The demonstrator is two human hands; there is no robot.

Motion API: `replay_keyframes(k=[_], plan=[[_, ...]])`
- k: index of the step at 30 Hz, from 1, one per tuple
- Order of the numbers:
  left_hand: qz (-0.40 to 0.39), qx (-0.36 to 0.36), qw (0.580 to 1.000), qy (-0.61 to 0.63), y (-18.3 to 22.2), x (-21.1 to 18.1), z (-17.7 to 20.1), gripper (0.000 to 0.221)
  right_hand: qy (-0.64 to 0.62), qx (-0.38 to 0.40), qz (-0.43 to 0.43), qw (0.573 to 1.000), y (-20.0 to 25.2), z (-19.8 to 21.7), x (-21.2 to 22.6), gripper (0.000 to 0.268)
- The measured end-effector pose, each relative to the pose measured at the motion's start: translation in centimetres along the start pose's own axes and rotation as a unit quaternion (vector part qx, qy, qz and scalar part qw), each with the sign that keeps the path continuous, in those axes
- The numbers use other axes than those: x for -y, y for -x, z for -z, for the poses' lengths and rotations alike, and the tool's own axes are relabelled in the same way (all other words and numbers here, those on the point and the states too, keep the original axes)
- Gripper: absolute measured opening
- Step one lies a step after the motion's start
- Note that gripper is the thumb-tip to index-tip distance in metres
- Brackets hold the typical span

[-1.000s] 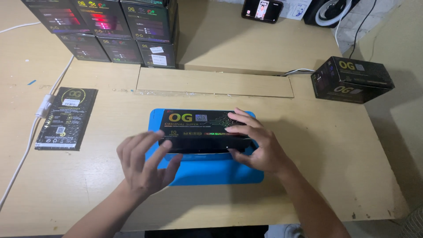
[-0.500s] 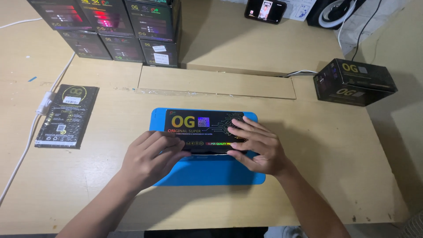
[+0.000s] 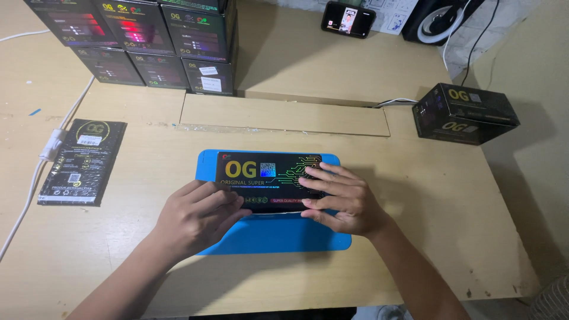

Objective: Marking screen protectors with a pen, inspecting them, and packing them into a box.

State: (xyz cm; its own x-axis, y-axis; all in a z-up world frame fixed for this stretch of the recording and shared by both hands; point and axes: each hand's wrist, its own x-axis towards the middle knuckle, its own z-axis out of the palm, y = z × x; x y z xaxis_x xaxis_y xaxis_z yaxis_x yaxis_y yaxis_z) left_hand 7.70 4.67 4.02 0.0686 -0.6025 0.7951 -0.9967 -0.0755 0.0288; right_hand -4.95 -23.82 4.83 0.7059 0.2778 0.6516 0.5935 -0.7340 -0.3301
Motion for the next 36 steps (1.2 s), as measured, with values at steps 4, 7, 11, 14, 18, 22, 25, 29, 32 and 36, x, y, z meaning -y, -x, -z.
replay_keyframes(k=[4, 7, 11, 14, 18, 22, 25, 29, 32, 36], plan=[[0.008, 0.007, 1.000, 0.004, 0.6, 0.1, -0.2, 0.016, -0.003, 0.006, -0.006, 1.000, 0.1, 0.1, 0.2, 0.012], [0.007, 0.037, 0.999, 0.002, 1.3, 0.2, -0.1, 0.015, 0.009, 0.009, 0.005, 1.000, 0.3, 0.1, 0.0, 0.011], [-0.003, 0.032, 0.999, -0.012, 2.0, 0.7, -0.5, 0.015, 0.009, 0.016, 0.012, 1.000, 0.8, 0.1, -0.3, 0.012], [0.050, 0.037, 0.998, -0.002, 3.1, 1.3, -1.2, 0.031, -0.026, 0.024, -0.011, 0.999, 1.7, -0.1, -0.9, 0.021], [0.231, 0.093, 0.965, 0.089, 2.8, 1.8, -0.8, 0.081, -0.102, 0.050, -0.071, 0.991, 2.0, 0.2, -0.7, 0.044], [0.270, 0.112, 0.949, 0.118, 2.7, 1.4, -1.2, 0.096, -0.036, 0.073, -0.072, 0.994, -1.0, 0.8, 0.6, 0.043], [0.131, -0.019, 0.991, -0.023, 3.8, -0.4, -2.9, 0.084, 0.038, 0.156, -0.082, 0.984, -4.9, 1.0, 1.6, 0.059], [-0.025, -0.026, 0.990, -0.134, 3.5, -4.7, -3.9, 0.041, 0.080, 0.357, -0.126, 0.922, -9.0, 0.8, 0.8, 0.083], [-0.013, 0.040, 0.984, -0.171, 3.3, -5.8, -4.4, 0.046, 0.098, 0.430, -0.153, 0.884, -10.2, 0.1, 0.0, 0.093], [0.016, 0.036, 0.975, -0.218, 3.5, -6.8, -5.1, 0.048, 0.146, 0.459, -0.107, 0.870, -9.9, -1.0, -0.3, 0.100]])
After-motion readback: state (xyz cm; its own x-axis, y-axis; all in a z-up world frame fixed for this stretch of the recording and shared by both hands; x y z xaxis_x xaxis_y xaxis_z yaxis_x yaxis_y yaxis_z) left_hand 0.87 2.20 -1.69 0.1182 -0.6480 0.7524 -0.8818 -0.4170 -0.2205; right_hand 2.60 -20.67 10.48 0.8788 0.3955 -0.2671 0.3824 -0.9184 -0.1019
